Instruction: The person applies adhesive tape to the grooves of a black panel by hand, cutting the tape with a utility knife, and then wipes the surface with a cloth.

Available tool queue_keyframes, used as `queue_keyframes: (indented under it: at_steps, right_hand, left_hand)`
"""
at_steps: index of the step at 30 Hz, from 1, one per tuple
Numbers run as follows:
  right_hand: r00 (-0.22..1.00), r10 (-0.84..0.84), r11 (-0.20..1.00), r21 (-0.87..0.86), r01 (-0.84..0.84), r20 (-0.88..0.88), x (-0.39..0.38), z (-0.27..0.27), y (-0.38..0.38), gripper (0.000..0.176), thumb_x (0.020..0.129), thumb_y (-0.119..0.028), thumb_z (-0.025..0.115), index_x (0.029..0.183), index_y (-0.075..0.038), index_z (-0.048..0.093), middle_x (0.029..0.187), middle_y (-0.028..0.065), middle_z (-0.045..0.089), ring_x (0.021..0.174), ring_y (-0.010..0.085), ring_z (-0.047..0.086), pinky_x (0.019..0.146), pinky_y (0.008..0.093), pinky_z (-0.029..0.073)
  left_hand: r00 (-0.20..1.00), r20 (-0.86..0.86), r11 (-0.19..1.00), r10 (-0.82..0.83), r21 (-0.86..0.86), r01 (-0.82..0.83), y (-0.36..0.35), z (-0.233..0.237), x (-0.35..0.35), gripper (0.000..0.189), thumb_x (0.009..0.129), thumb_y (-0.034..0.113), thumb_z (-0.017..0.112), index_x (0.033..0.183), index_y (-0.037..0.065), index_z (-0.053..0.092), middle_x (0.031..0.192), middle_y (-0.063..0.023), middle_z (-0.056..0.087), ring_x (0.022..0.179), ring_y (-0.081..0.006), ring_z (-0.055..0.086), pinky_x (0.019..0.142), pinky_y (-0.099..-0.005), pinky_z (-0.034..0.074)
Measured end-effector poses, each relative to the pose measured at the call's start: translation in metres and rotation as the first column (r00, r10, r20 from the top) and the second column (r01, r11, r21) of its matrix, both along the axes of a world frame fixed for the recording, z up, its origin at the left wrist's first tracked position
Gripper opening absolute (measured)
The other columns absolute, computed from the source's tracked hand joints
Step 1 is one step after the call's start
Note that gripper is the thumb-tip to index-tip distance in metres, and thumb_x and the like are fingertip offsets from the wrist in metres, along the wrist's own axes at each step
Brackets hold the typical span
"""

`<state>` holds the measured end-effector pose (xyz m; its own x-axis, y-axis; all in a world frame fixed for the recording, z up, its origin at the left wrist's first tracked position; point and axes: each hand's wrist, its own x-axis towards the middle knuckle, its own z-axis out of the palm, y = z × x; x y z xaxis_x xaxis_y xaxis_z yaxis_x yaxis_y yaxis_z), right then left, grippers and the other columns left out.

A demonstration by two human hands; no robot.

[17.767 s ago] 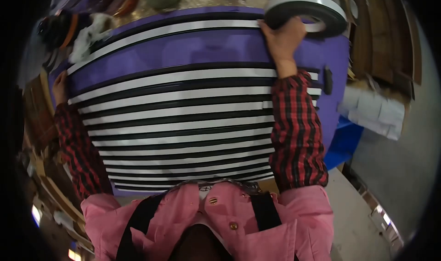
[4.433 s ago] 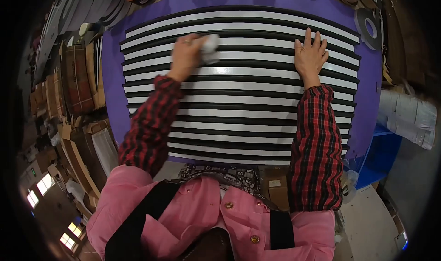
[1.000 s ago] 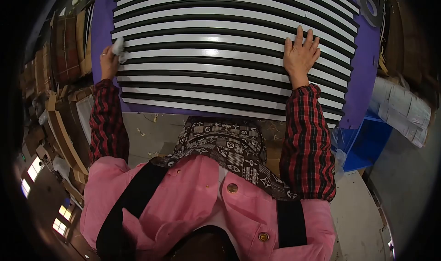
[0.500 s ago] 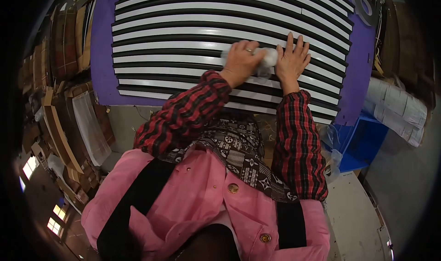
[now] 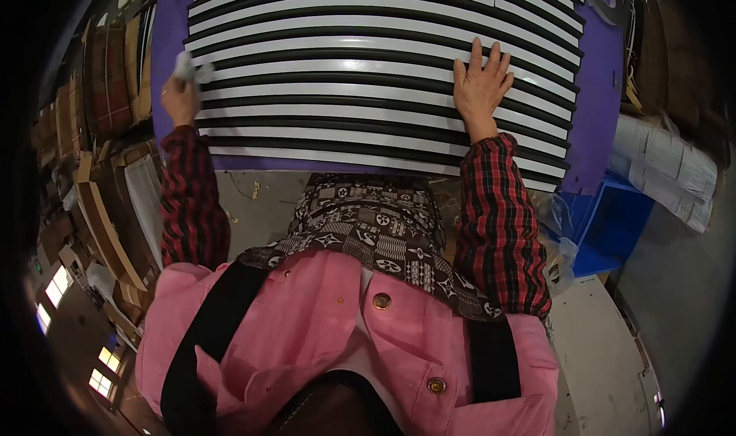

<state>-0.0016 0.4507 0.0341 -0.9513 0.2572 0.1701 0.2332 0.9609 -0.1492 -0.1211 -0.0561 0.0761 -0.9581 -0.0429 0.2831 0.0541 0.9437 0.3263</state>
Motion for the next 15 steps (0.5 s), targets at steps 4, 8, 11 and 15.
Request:
queue_keyframes:
  at_steps: [4,8,11,15]
  right_hand:
    - [0.999,-0.002,0.999,-0.037,0.003,0.036,0.023,0.004,-0.008,0.049,0.085,-0.042,0.036,0.128,-0.019,0.031,0.133,0.0142,0.021,0.124,0.0355,0.013,0.096,0.0529,0.01]
    - [0.999,0.006,1.0,-0.027,-0.005,0.053,0.026,-0.005,-0.007,0.049,0.084,-0.041,0.038,0.128,-0.022,0.031,0.134,0.0123,0.022,0.124,0.0349,0.014,0.096,0.054,0.011]
    - [0.997,0.004,0.999,-0.033,-0.001,0.077,0.026,0.0,-0.009,0.049,0.084,-0.041,0.037,0.128,-0.021,0.031,0.134,0.0124,0.021,0.124,0.035,0.014,0.095,0.054,0.011]
    - [0.999,0.014,1.0,0.012,-0.015,0.05,0.025,-0.001,-0.008,0.049,0.085,-0.04,0.035,0.129,-0.019,0.03,0.134,0.0137,0.021,0.123,0.0355,0.015,0.095,0.0542,0.011]
  left_hand:
    - [0.766,-0.164,0.722,-0.622,0.258,0.642,0.259,-0.001,0.09,0.032,0.063,0.007,0.058,0.094,0.011,0.055,0.085,-0.0127,0.057,0.08,-0.0306,0.054,0.071,-0.0387,0.043]
    - [0.718,-0.093,0.692,-0.69,0.205,0.692,0.326,-0.015,0.128,0.042,0.058,0.009,0.06,0.099,0.016,0.054,0.096,-0.0073,0.052,0.087,-0.0262,0.049,0.075,-0.0381,0.039]
    - [0.774,0.014,0.768,-0.633,0.142,0.625,0.268,-0.016,0.112,0.038,0.06,0.012,0.061,0.097,0.019,0.056,0.093,-0.0047,0.051,0.084,-0.0239,0.048,0.071,-0.0374,0.038]
    - [0.833,0.125,0.839,-0.538,-0.008,0.543,0.095,-0.008,0.072,0.047,0.056,0.005,0.064,0.101,0.017,0.056,0.094,-0.0083,0.052,0.089,-0.0278,0.05,0.075,-0.0392,0.04]
